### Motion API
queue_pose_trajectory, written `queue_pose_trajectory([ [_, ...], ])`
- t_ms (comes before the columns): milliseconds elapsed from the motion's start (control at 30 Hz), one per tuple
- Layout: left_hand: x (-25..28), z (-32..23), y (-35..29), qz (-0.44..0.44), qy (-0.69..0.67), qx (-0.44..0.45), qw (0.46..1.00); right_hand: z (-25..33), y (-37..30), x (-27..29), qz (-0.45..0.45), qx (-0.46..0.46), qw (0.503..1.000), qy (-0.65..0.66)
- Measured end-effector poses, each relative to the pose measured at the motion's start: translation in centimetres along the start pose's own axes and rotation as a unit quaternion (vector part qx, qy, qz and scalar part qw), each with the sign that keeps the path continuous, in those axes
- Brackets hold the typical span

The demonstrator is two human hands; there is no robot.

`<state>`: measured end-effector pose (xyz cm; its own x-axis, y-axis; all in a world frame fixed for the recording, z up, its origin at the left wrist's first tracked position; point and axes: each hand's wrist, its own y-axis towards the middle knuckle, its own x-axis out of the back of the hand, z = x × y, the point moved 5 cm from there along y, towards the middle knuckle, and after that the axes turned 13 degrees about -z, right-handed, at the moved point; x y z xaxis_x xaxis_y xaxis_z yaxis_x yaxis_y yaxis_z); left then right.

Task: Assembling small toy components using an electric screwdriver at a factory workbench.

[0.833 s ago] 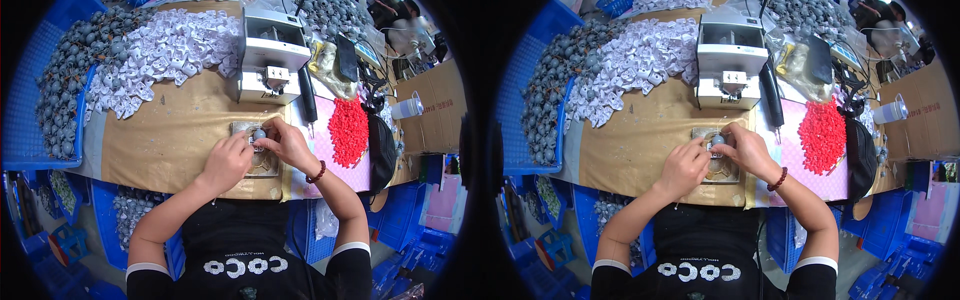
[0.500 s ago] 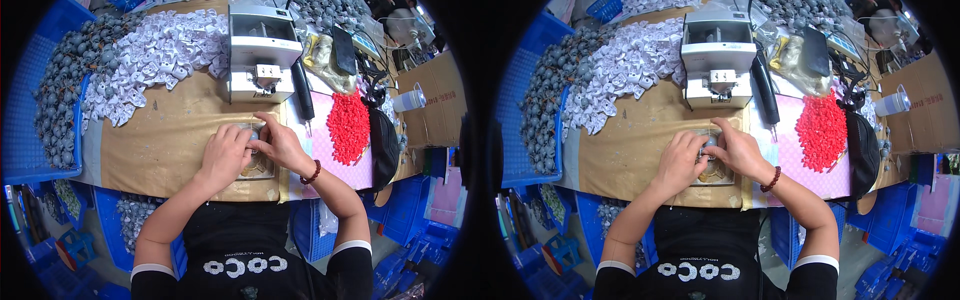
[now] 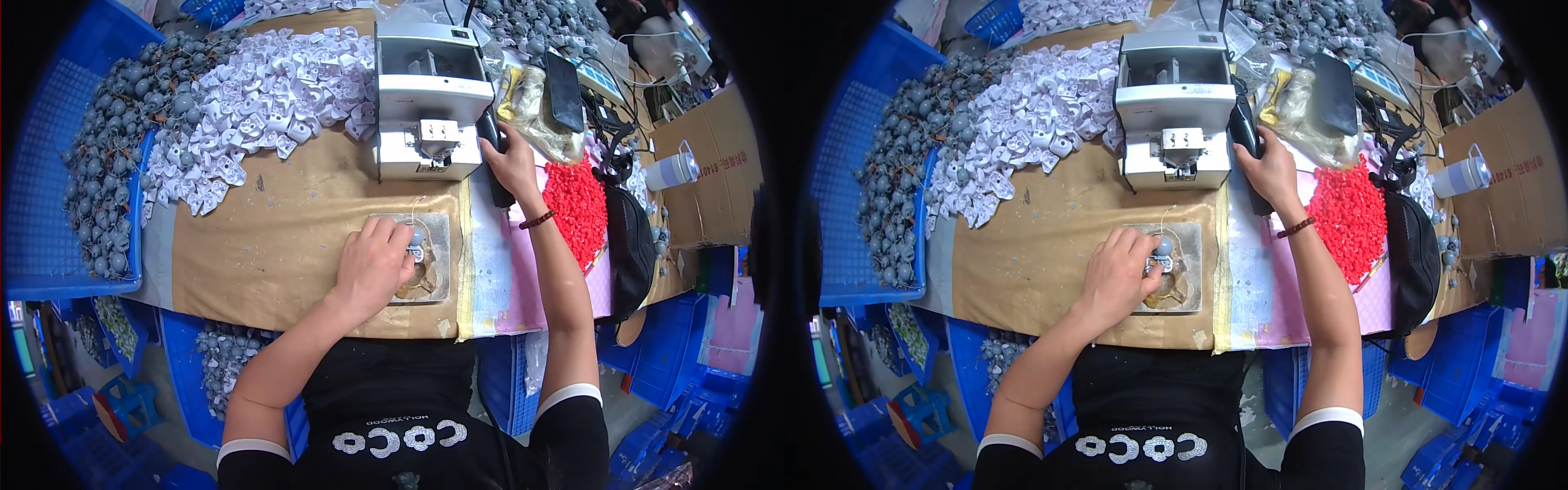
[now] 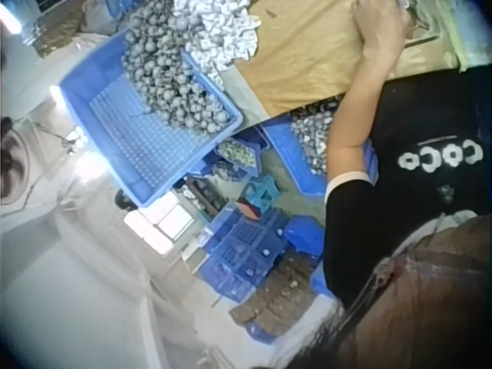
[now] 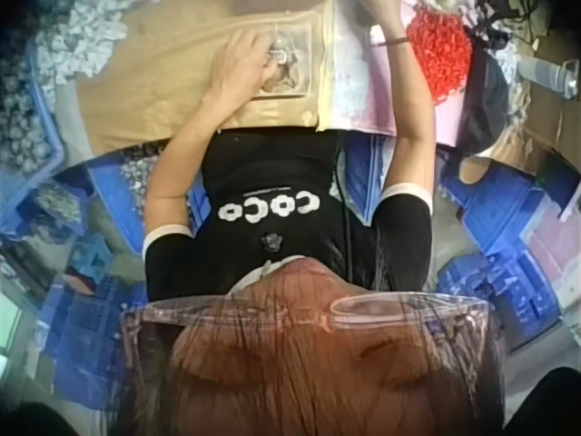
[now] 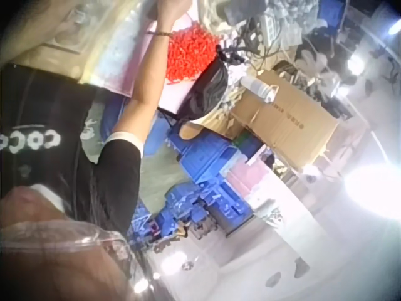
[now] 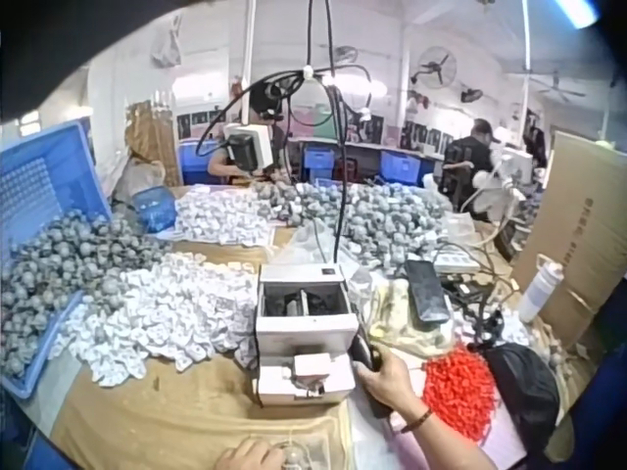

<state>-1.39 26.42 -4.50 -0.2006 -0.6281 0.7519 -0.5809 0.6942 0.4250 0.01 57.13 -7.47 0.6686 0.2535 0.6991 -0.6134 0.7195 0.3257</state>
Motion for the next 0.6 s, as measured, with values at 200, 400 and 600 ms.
queue_pose_trajectory([
  [200,-0.2,0.3,-0.4,-0.012,-0.009,0.016,1.0,7.9,-3.6,7.6,-0.22,0.167,0.916,0.292],
  [400,0.2,0.1,-0.3,-0.01,-0.031,0.019,0.999,17.3,-2.3,9.8,-0.032,0.127,0.851,0.508],
  [600,0.1,0.1,-0.2,-0.012,-0.032,0.034,0.999,18.8,0.9,4.2,-0.028,0.123,0.879,0.46],
])
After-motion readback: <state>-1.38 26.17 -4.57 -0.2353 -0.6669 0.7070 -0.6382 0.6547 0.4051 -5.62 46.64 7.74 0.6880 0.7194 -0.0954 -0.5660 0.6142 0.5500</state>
